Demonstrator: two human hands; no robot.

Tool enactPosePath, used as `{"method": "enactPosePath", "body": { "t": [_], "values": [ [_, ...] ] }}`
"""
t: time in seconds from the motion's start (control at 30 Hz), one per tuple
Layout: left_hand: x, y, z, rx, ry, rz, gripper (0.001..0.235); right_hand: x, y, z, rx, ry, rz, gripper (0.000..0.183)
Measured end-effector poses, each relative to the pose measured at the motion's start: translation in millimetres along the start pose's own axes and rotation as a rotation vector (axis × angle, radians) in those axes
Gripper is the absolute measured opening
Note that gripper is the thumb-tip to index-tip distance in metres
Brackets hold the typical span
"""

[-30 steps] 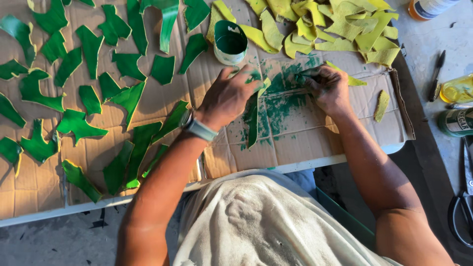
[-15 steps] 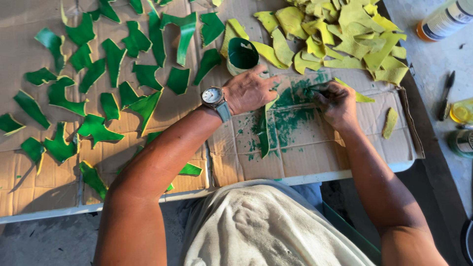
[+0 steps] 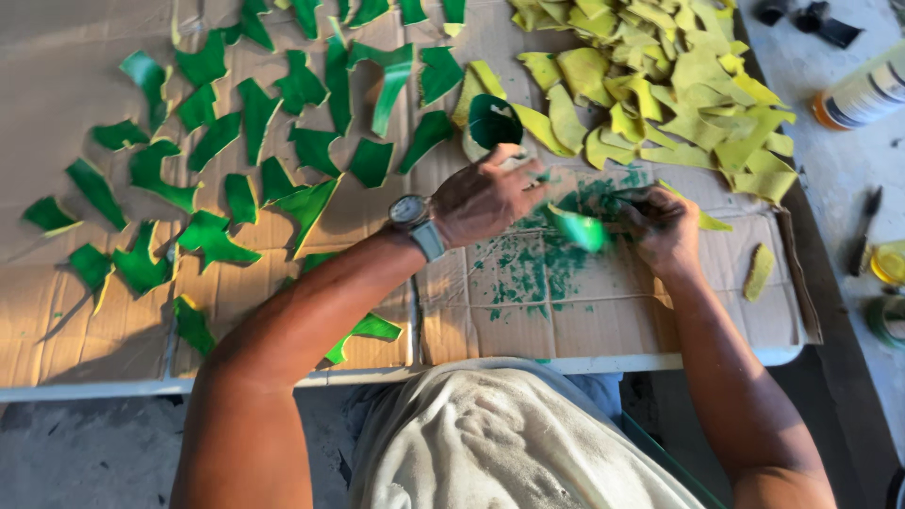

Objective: The person repeatedly picks up yellow paper cutouts, applies green paint to their edges using a sponge, and places them on a cardboard surface. The person continues this process throughout the clip, handling each cutout one at a time.

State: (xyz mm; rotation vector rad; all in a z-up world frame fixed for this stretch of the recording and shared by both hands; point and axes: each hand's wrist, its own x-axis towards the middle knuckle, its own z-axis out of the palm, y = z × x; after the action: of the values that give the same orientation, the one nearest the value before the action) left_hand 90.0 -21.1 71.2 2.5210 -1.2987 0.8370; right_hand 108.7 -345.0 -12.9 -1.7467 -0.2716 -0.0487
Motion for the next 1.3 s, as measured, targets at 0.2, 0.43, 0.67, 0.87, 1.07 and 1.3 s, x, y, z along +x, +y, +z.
{"method": "enactPosePath", "body": {
  "t": [0.2, 0.43, 0.67, 0.87, 1.07, 1.3],
  "values": [
    [-91.5, 4.0, -119.6, -0.37, 0.361, -0.748, 0.017, -8.6, 4.5, -13.7, -0.238, 0.006, -0.112, 0.009],
    [-288.1, -16.2, -272.9, -0.178, 0.775, -1.237, 0.013, -6.3, 10.2, -14.2, 0.229, -0.094, 0.187, 0.01],
    [-418.5, 22.1, -294.9, 0.048, 0.883, -1.396, 0.003, 13.0, 37.8, -10.0, 0.263, -0.303, 0.017, 0.016],
    [-491.0, 33.7, -280.0, 0.18, 0.965, -1.489, 0.005, 22.0, 45.0, -10.6, 0.508, -0.338, 0.354, 0.027],
    [-558.2, 13.0, -235.0, 0.445, 0.641, -1.545, 0.004, 9.3, 33.3, -10.8, 0.478, -0.282, 0.075, 0.015],
    [-600.1, 23.8, -230.8, 0.409, 0.386, -1.617, 0.014, -2.1, 19.4, -3.4, 0.37, -0.137, 0.009, 0.015]
  ]
}}
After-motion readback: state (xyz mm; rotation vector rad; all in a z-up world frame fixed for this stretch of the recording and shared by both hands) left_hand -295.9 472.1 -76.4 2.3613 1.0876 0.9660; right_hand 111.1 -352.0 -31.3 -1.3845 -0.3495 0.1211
